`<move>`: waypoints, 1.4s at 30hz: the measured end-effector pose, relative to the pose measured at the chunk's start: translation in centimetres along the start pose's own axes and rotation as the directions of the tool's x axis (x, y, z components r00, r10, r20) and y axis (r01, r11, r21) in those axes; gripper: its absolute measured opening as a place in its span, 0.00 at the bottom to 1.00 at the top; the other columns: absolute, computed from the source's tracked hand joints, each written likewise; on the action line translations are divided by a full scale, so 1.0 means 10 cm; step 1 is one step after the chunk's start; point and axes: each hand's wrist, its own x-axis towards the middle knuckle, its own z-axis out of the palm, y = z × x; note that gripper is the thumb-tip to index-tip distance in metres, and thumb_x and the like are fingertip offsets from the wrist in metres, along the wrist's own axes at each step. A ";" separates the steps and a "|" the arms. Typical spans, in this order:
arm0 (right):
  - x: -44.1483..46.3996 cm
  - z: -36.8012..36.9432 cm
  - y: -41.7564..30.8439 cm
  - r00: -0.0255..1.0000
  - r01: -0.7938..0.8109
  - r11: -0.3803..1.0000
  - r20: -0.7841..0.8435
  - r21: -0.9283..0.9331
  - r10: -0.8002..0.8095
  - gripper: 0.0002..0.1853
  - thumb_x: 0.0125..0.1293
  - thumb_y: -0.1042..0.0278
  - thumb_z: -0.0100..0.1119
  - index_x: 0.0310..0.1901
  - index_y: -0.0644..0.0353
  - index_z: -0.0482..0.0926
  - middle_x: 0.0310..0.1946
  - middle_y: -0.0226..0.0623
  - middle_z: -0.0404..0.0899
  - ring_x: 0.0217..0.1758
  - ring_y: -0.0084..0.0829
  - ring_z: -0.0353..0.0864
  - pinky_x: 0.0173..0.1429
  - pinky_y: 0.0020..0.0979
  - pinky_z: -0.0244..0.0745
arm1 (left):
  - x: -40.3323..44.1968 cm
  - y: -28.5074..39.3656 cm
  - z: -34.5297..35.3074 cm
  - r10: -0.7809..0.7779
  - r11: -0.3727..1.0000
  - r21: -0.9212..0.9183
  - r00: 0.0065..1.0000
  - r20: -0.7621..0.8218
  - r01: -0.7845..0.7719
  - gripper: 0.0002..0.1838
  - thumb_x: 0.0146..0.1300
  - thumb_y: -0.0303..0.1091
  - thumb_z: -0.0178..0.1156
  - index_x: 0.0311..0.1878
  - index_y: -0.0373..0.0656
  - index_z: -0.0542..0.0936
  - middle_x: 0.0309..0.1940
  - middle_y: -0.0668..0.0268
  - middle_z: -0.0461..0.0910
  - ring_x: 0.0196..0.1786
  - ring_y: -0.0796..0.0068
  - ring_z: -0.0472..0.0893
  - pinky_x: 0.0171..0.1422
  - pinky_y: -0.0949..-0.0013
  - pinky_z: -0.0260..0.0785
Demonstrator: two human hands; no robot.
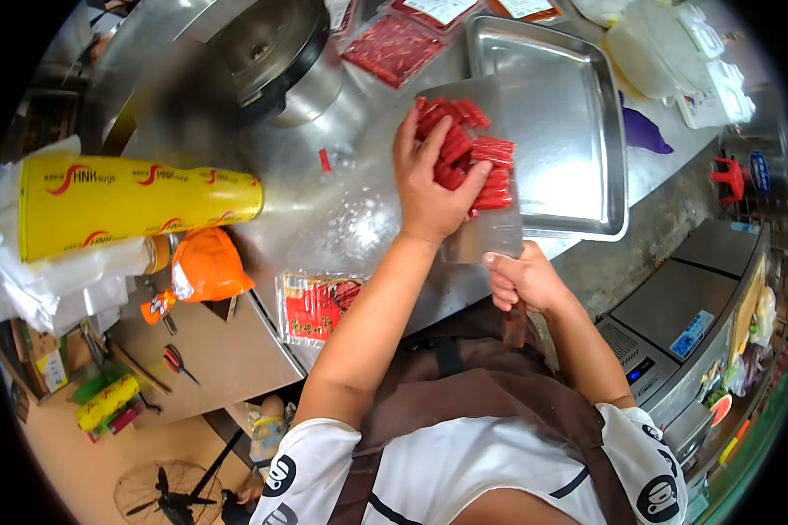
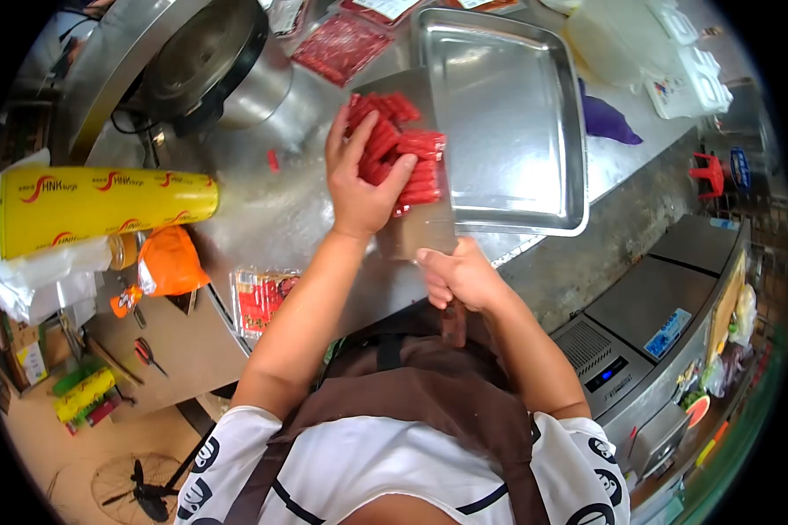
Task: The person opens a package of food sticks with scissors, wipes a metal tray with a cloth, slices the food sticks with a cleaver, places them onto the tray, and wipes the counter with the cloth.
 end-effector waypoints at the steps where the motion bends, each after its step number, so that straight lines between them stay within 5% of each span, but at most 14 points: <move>1: -0.10 -0.07 -0.06 1.000 0.012 1.000 -0.011 0.002 -0.012 0.11 0.68 0.72 0.52 0.27 0.60 0.67 0.14 0.29 0.62 0.12 0.23 0.62 0.18 0.31 0.64 | 0.05 0.06 0.15 0.009 1.000 -0.013 1.000 0.005 -0.009 0.33 0.48 0.37 0.74 0.60 0.43 0.76 0.68 0.48 0.62 0.68 0.49 0.65 0.71 0.56 0.59; 5: -0.37 -0.29 -0.32 0.967 0.127 0.991 -0.228 0.032 -0.117 0.09 0.66 0.73 0.51 0.27 0.60 0.66 0.15 0.29 0.62 0.12 0.22 0.62 0.18 0.30 0.64 | 0.27 0.22 0.81 0.063 0.982 -0.183 0.996 0.063 -0.050 0.31 0.52 0.38 0.71 0.60 0.43 0.76 0.68 0.48 0.63 0.68 0.49 0.64 0.72 0.56 0.57; 7: -0.38 -0.43 -0.42 0.878 0.128 0.963 -0.424 -0.236 -0.220 0.09 0.66 0.74 0.49 0.27 0.62 0.67 0.14 0.32 0.66 0.12 0.25 0.67 0.17 0.31 0.66 | 0.29 0.18 1.08 0.078 0.993 -0.102 0.989 0.125 -0.065 0.28 0.57 0.40 0.67 0.60 0.42 0.76 0.68 0.48 0.63 0.68 0.47 0.64 0.73 0.54 0.55; 11: -0.39 -0.61 -0.60 0.803 0.091 0.885 -0.492 -0.458 -0.337 0.06 0.65 0.75 0.48 0.30 0.64 0.69 0.17 0.31 0.68 0.15 0.21 0.68 0.19 0.27 0.65 | 0.27 0.30 1.19 0.253 0.960 -0.159 0.955 0.154 -0.229 0.24 0.59 0.35 0.61 0.59 0.42 0.75 0.66 0.48 0.65 0.69 0.43 0.62 0.73 0.51 0.52; 17: -0.50 -0.77 -0.55 0.783 0.196 0.893 -0.484 -0.406 -0.392 0.03 0.67 0.76 0.46 0.35 0.64 0.68 0.20 0.30 0.67 0.15 0.19 0.65 0.19 0.26 0.64 | 0.02 0.35 1.35 0.319 0.945 -0.201 0.872 0.371 -0.259 0.20 0.54 0.32 0.63 0.52 0.40 0.77 0.59 0.56 0.72 0.67 0.52 0.65 0.73 0.48 0.53; 19: -0.57 -0.84 -0.53 0.773 0.289 0.903 -0.480 -0.317 -0.415 0.04 0.68 0.77 0.46 0.38 0.66 0.71 0.17 0.29 0.68 0.14 0.19 0.65 0.18 0.25 0.63 | 0.01 0.15 1.34 0.209 0.933 0.159 0.847 0.488 -0.322 0.16 0.53 0.31 0.62 0.46 0.40 0.78 0.57 0.57 0.73 0.65 0.53 0.67 0.71 0.49 0.56; 22: -0.69 -1.00 -0.50 0.751 0.340 0.866 -0.449 -0.366 -0.485 0.04 0.69 0.77 0.46 0.37 0.65 0.71 0.19 0.29 0.68 0.15 0.18 0.65 0.20 0.25 0.63 | 0.31 0.01 0.92 0.300 0.953 -0.020 0.926 0.230 -0.303 0.16 0.50 0.25 0.60 0.45 0.43 0.79 0.51 0.58 0.76 0.62 0.52 0.69 0.68 0.52 0.58; 23: -0.73 -1.03 -0.46 0.736 0.366 0.847 -0.436 -0.386 -0.517 0.04 0.69 0.77 0.46 0.36 0.65 0.71 0.19 0.29 0.69 0.15 0.18 0.65 0.20 0.24 0.64 | 0.34 -0.12 0.66 0.214 0.955 0.164 0.959 0.187 -0.246 0.18 0.51 0.25 0.60 0.47 0.44 0.79 0.52 0.56 0.76 0.61 0.52 0.70 0.67 0.52 0.59; 27: -0.85 -1.07 -0.46 0.664 0.365 0.806 -0.477 -0.467 -0.577 0.07 0.68 0.79 0.47 0.43 0.68 0.75 0.20 0.29 0.69 0.16 0.17 0.66 0.21 0.23 0.64 | 0.37 -0.81 -0.53 -0.092 0.599 0.797 0.995 -0.026 0.076 0.24 0.54 0.29 0.61 0.57 0.41 0.75 0.54 0.48 0.73 0.59 0.46 0.70 0.65 0.49 0.61; 29: -0.84 -1.11 -0.43 0.676 0.364 0.817 -0.477 -0.448 -0.562 0.10 0.67 0.79 0.47 0.48 0.69 0.75 0.20 0.29 0.69 0.16 0.17 0.65 0.22 0.23 0.64 | 0.24 -1.00 -0.77 -0.234 0.458 0.876 0.971 -0.047 0.153 0.23 0.56 0.30 0.60 0.57 0.41 0.75 0.53 0.47 0.72 0.58 0.45 0.70 0.65 0.49 0.62; 32: -0.80 -1.09 -0.40 0.726 0.391 0.833 -0.425 -0.391 -0.540 0.03 0.69 0.76 0.45 0.36 0.63 0.69 0.21 0.30 0.67 0.15 0.19 0.64 0.20 0.23 0.62 | 0.17 -1.11 -0.92 -0.295 0.449 0.884 0.955 0.008 0.132 0.20 0.58 0.32 0.60 0.54 0.41 0.75 0.50 0.48 0.75 0.56 0.48 0.71 0.63 0.53 0.64; 37: -0.75 -1.09 -0.32 0.759 0.398 0.854 -0.402 -0.334 -0.511 0.04 0.69 0.76 0.46 0.35 0.63 0.69 0.21 0.30 0.67 0.15 0.18 0.64 0.20 0.23 0.62 | 0.29 -0.99 -0.78 -0.533 0.570 0.779 0.840 0.107 0.262 0.09 0.57 0.31 0.59 0.41 0.40 0.79 0.33 0.55 0.81 0.43 0.57 0.80 0.51 0.60 0.73; 39: -0.69 -1.07 -0.32 0.757 0.416 0.860 -0.412 -0.296 -0.508 0.05 0.70 0.76 0.46 0.34 0.63 0.68 0.20 0.30 0.68 0.15 0.19 0.65 0.20 0.24 0.63 | 0.34 -0.66 -0.55 -0.516 0.777 0.456 0.854 0.064 0.435 0.07 0.56 0.29 0.61 0.38 0.40 0.79 0.29 0.57 0.81 0.37 0.62 0.82 0.45 0.63 0.74; 42: -0.76 -1.09 -0.28 0.753 0.410 0.856 -0.413 -0.315 -0.513 0.04 0.70 0.75 0.46 0.35 0.64 0.69 0.21 0.30 0.68 0.15 0.18 0.65 0.20 0.23 0.63 | 0.48 -0.10 0.08 -0.415 0.910 0.092 0.892 0.182 0.404 0.10 0.61 0.27 0.62 0.45 0.37 0.79 0.36 0.64 0.84 0.40 0.76 0.82 0.47 0.73 0.75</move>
